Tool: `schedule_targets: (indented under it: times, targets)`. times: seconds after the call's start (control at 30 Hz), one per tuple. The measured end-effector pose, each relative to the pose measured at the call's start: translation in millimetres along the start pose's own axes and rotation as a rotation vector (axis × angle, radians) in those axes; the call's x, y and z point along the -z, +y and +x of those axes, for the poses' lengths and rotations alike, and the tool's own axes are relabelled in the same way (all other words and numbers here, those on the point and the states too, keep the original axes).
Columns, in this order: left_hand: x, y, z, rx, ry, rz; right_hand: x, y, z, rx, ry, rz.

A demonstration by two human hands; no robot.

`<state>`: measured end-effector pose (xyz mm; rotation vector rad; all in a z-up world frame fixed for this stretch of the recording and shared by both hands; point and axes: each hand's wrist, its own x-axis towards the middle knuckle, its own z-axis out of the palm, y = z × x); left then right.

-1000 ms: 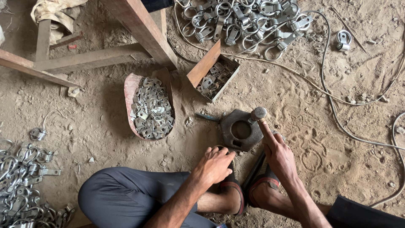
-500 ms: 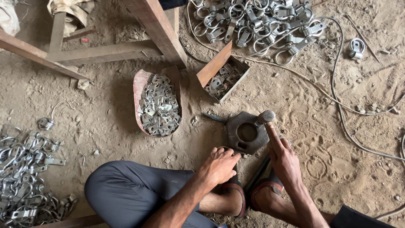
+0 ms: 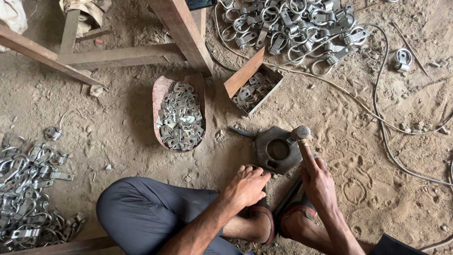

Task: The person sits on the ground and uses a hammer to strike small metal parts placed on a metal anvil. The person repeatedly picks up parts from a container, positions them on the anvil, and hammers them before placing them into a wooden box.

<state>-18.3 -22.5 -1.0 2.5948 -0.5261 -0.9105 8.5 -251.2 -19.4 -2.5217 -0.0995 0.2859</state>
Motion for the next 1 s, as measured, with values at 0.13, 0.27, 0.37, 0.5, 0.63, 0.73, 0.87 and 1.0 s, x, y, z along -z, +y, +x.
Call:
schedule_targets:
  times: [0.13,0.27,0.37,0.5,0.63,0.73,0.87,1.0]
  targets:
    - [-2,-1,0,-0.004,0.013,-0.006,1,-5,-2,0.022,0.023,-0.003]
    - [-1,-2,-1,0.006,0.028,0.007,4,-13,-2,0.066,0.064,0.038]
    - [0,-2,-2,0.003,0.01,0.021,7,-15,-6,0.067,0.068,0.084]
    - [3,-4,-6,-0.019,0.053,0.016,8,-6,-5,0.154,0.126,0.128]
    - [12,4,-10,-0.023,0.105,-0.027,6,3,-6,0.156,0.166,0.13]
    - [18,5,-12,-0.016,0.117,-0.049,6,8,0,0.122,0.201,0.061]
    - [14,0,-12,-0.021,0.129,-0.052,8,5,-6,0.117,0.226,0.09]
    - [9,-7,-13,-0.007,0.126,-0.049,-4,-12,-12,0.025,0.031,0.052]
